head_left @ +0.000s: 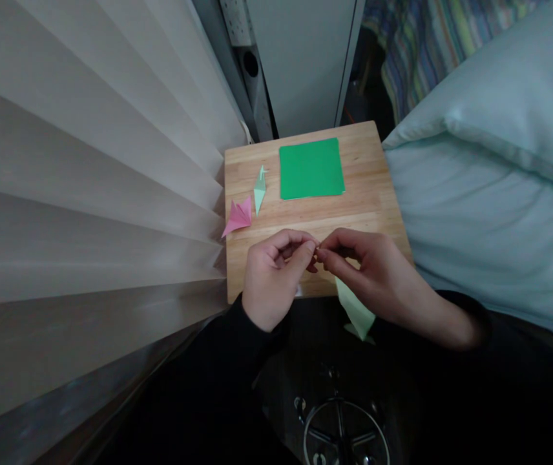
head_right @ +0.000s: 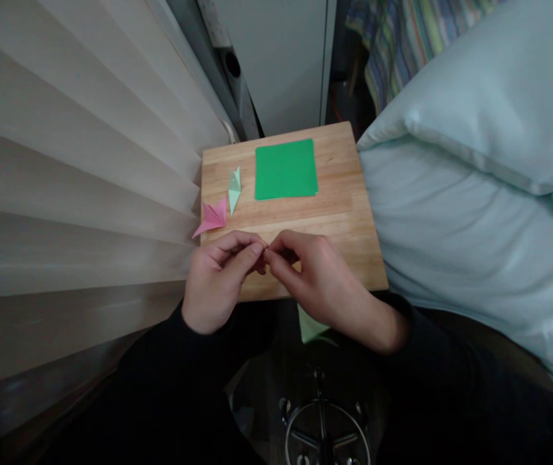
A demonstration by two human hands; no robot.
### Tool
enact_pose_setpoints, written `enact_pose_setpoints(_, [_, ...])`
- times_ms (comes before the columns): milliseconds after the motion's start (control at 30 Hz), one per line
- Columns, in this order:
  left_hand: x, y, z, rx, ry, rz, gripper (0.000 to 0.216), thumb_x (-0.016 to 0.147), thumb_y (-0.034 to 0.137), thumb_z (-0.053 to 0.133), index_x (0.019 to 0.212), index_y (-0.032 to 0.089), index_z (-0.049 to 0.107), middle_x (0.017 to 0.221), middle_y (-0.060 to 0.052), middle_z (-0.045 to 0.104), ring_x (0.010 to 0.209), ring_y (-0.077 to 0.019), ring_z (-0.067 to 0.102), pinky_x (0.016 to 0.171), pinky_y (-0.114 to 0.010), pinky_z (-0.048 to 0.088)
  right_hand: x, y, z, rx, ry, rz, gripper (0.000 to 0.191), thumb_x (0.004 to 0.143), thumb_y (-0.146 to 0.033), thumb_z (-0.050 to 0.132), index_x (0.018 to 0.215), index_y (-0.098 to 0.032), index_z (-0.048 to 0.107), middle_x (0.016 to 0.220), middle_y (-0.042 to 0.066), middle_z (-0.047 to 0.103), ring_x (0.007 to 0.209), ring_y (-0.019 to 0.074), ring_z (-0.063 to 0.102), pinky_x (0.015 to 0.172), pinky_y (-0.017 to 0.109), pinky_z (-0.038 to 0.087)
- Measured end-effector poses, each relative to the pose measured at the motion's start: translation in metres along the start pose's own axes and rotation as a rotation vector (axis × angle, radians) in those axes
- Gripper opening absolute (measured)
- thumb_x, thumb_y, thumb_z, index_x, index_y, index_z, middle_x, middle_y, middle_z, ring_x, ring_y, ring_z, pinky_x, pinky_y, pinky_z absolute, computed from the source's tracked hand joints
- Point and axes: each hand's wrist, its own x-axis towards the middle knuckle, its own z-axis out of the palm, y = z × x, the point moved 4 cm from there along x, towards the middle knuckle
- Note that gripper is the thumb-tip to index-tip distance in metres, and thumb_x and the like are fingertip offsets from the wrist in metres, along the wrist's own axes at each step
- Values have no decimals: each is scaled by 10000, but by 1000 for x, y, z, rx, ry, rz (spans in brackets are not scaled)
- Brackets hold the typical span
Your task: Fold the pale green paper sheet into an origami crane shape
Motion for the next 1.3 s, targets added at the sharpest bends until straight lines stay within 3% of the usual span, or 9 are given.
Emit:
enact_pose_setpoints(167, [28, -27, -30, 170, 216, 44, 41, 854, 184, 667, 889, 169, 654, 754, 10, 637, 633, -100, 598, 563, -195, 525, 22, 53, -11, -312, 107, 16, 207, 965, -227, 553, 785, -182, 645, 801, 63, 704, 763, 194, 632, 692, 315, 450])
enact_pose_setpoints(233, [33, -37, -29, 165, 136, -10, 39, 878, 153, 606, 888, 169, 640, 725, 12, 621, 620, -106, 596, 560, -206, 528, 27, 64, -14, -353, 103, 20, 191, 961, -210, 550, 799, -182, 646, 800, 62, 707, 749, 193, 633, 684, 315, 443])
enact_pose_setpoints(400, [23, -39, -5, 299, -75, 59, 56, 874, 149, 629, 833, 170, 660, 755, -9, 656, 671, -117, 605, 601, -222, 512, 24, 60, -8, -311, 62, -20, 146, 962, -241, 577, 871, -180, 675, 809, 51, 721, 735, 189, 646, 669, 304, 450])
enact_pose_setpoints(600, [22, -37, 7, 358, -136, 83, 90, 874, 114, 622, 814, 166, 663, 745, -11, 685, 682, -121, 630, 640, -237, 502, 20, 48, -1, -322, 3, -84, 150, 964, -223, 570, 892, -179, 693, 811, 47, 737, 728, 179, 654, 674, 291, 442])
enact_pose_setpoints(900, [2, -34, 0, 409, -286, 136, 112, 863, 112, 644, 788, 159, 714, 793, -30, 760, 705, -126, 658, 701, -253, 504, -4, 32, 13, -409, -80, -98, 214, 960, -197, 527, 920, -154, 732, 757, 49, 735, 673, 170, 658, 657, 283, 433])
enact_pose_setpoints(1000, [-16, -45, -10, 452, -376, 81, 89, 831, 140, 687, 774, 162, 752, 797, -48, 774, 732, -154, 680, 708, -270, 499, -19, 26, 30, -427, -199, -84, 231, 936, -146, 511, 905, -146, 740, 752, 53, 739, 658, 161, 659, 648, 277, 446])
enact_pose_setpoints(1100, [-35, -66, -18, 549, -543, -23, 82, 773, 138, 719, 740, 172, 786, 729, -37, 760, 703, -173, 672, 704, -283, 490, -37, 36, 62, -353, -449, 49, 252, 935, -120, 486, 891, -142, 734, 728, 46, 738, 577, 134, 646, 585, 254, 459])
enact_pose_setpoints(1233, [-49, -94, -27, 755, -615, -87, 80, 741, 199, 756, 673, 194, 798, 597, -9, 702, 603, -167, 615, 652, -285, 450, -61, 85, 119, -451, -790, 309, 274, 998, -141, 466, 967, -118, 737, 863, 87, 775, 670, 143, 710, 644, 256, 537])
enact_pose_setpoints(1300, [-52, -107, -31, 741, -598, -146, 124, 751, 151, 709, 684, 193, 805, 614, -18, 718, 607, -170, 640, 652, -277, 468, -66, 112, 141, -536, -797, 333, 196, 990, -151, 551, 994, -104, 742, 999, 125, 771, 887, 194, 737, 792, 299, 565])
